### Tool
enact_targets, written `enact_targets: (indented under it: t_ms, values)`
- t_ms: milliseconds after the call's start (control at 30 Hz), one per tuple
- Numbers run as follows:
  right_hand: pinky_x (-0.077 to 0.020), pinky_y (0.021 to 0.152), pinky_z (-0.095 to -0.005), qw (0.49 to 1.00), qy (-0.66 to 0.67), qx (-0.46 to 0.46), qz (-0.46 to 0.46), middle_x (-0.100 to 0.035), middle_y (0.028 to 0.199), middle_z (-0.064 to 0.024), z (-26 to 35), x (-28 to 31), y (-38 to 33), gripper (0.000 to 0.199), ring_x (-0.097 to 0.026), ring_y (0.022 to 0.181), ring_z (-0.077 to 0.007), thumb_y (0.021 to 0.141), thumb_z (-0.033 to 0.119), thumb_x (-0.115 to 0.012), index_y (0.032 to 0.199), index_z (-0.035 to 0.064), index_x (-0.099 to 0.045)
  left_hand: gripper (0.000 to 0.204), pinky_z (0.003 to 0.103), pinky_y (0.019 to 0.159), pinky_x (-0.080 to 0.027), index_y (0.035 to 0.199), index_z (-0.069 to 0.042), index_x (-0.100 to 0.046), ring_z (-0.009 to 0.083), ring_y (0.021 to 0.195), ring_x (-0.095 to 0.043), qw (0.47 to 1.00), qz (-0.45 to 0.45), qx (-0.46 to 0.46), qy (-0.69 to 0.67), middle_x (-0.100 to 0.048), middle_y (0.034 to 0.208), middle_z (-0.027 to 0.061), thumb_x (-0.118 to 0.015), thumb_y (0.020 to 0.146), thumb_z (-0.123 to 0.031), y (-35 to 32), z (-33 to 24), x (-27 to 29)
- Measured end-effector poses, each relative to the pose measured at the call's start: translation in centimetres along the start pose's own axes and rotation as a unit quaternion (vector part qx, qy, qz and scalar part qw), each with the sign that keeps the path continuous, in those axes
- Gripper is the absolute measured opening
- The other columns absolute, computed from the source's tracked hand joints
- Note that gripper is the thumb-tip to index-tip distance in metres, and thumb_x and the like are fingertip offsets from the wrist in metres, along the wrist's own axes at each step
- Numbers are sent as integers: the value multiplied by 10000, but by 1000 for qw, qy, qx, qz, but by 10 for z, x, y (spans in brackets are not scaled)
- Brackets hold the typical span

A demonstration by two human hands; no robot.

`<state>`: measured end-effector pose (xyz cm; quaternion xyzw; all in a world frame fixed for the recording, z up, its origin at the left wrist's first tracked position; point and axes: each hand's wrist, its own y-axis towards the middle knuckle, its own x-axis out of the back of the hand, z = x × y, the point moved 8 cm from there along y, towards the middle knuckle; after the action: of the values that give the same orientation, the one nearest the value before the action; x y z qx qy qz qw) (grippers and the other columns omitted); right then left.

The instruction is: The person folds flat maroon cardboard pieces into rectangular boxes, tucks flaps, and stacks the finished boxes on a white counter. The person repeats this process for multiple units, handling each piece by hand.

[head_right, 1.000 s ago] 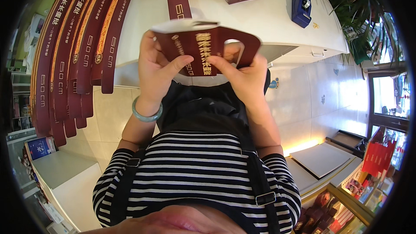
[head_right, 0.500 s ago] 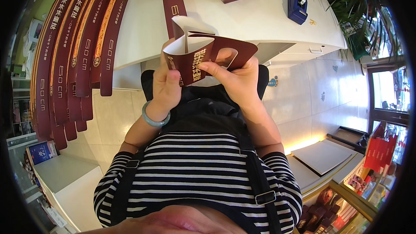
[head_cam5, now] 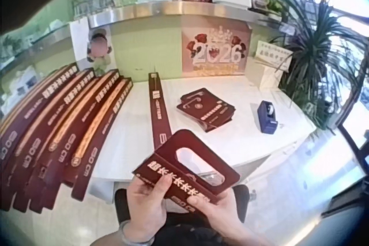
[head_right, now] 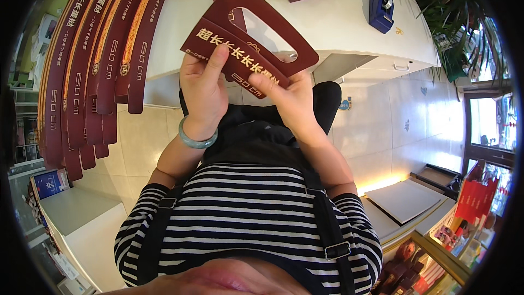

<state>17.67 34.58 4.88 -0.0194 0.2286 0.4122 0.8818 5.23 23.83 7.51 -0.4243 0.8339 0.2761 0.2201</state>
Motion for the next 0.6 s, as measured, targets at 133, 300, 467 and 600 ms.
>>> enact_targets:
  t_ms: [133, 300, 467, 600]
  values:
    - [-545, 824, -258, 995, -102, 1, -16, -747, 1023, -91, 13, 10, 6, 267, -680, 908, -111, 848, 0, -780, 1097, -44, -695, 229, 249, 819, -536, 1119, 41, -664, 116, 863, -671, 998, 4, 65, 25, -727, 1025, 82, -728, 911, -32, 5, 5, 10]
    - [-527, 825, -254, 968, -204, -20, 144, -736, 983, -54, 16, 3, 9, 320, -654, 887, -101, 835, 44, -810, 1120, -27, -685, 194, 237, 800, -523, 1084, 41, -684, 97, 886, -653, 989, 71, 55, 121, -723, 1008, 75, -725, 908, -28, -2, -18, 37]
    - [-466, 1049, -458, 980, -52, -29, 188, -450, 1481, -195, -1, -16, 63, 679, -497, 1328, -314, 902, 343, -721, 1453, 49, -453, 286, 279, 884, -545, 1237, 12, -599, 139, 974, -671, 990, -71, -92, 74, -694, 1140, 88, -656, 961, -37, 4, -79, 97]
    - [-442, 1077, -523, 815, -534, 173, 148, -280, 1593, -221, -11, -68, 106, 872, -377, 1407, -428, 775, 417, -812, 1501, 147, -413, 336, 326, 932, -536, 1294, -6, -554, 170, 1055, -656, 992, -69, -86, 62, -667, 1188, 93, -633, 986, -113, -1, -83, 114]
